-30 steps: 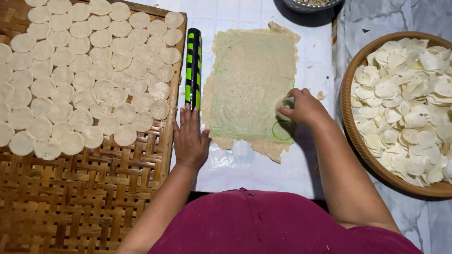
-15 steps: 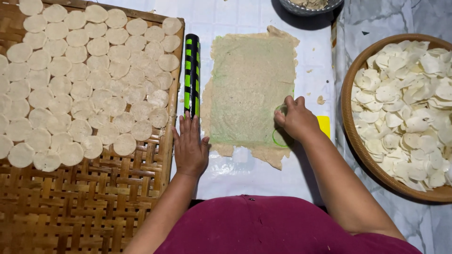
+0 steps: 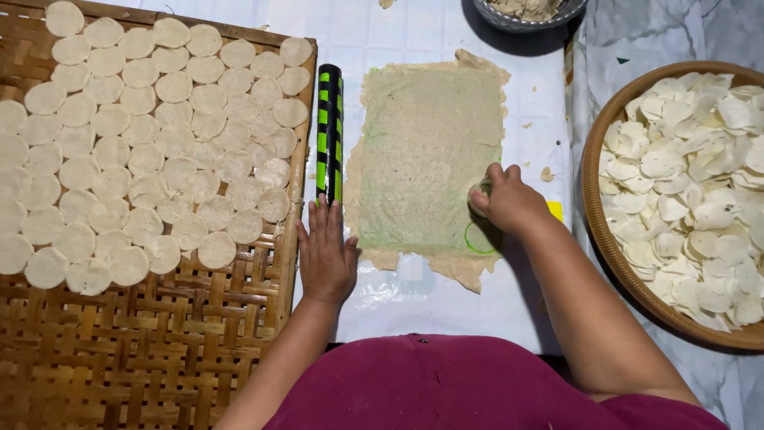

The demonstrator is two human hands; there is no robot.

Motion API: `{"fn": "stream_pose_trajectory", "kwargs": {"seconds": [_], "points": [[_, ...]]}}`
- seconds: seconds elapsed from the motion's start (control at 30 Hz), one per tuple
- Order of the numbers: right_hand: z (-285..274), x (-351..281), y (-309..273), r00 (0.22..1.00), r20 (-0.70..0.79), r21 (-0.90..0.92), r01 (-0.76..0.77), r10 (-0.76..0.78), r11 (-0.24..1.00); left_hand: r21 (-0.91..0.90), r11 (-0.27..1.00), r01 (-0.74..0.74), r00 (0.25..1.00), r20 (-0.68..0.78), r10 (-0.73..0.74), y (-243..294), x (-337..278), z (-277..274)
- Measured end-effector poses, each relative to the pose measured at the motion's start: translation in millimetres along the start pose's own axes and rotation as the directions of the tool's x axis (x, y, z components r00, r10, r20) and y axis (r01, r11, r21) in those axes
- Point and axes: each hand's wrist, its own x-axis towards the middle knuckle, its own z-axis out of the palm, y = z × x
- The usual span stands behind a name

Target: Roll out dough and cut into small circles using a round cutter.

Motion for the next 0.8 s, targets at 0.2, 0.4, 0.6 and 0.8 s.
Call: {"fn": "stream_pose_trajectory", "kwargs": {"seconds": [0.2, 0.4, 0.6, 0.8], "points": [[-76, -7, -19, 0.985, -0.172, 0.212, 0.019, 0.018, 0.977, 0.006, 1.0, 0.014, 1.0, 0.015, -0.014, 0, 0, -1], [-50, 42, -1, 0.978, -0.207, 0.158, 0.019, 0.014, 0.987, -0.006, 1.0, 0.025, 1.0, 0.012, -0.025, 2, 0, -3], [-35, 49, -6, 0.984, -0.176, 0.141, 0.003, 0.022, 0.99, 0.004, 0.999, 0.034, 0.999, 0.025, -0.034, 2, 1, -4], [-17, 55, -9, 0.988, -0.135, 0.177, -0.054, 0.079, 0.983, -0.001, 0.999, 0.037, 0.999, 0.01, -0.037, 4, 2, -4]]}}
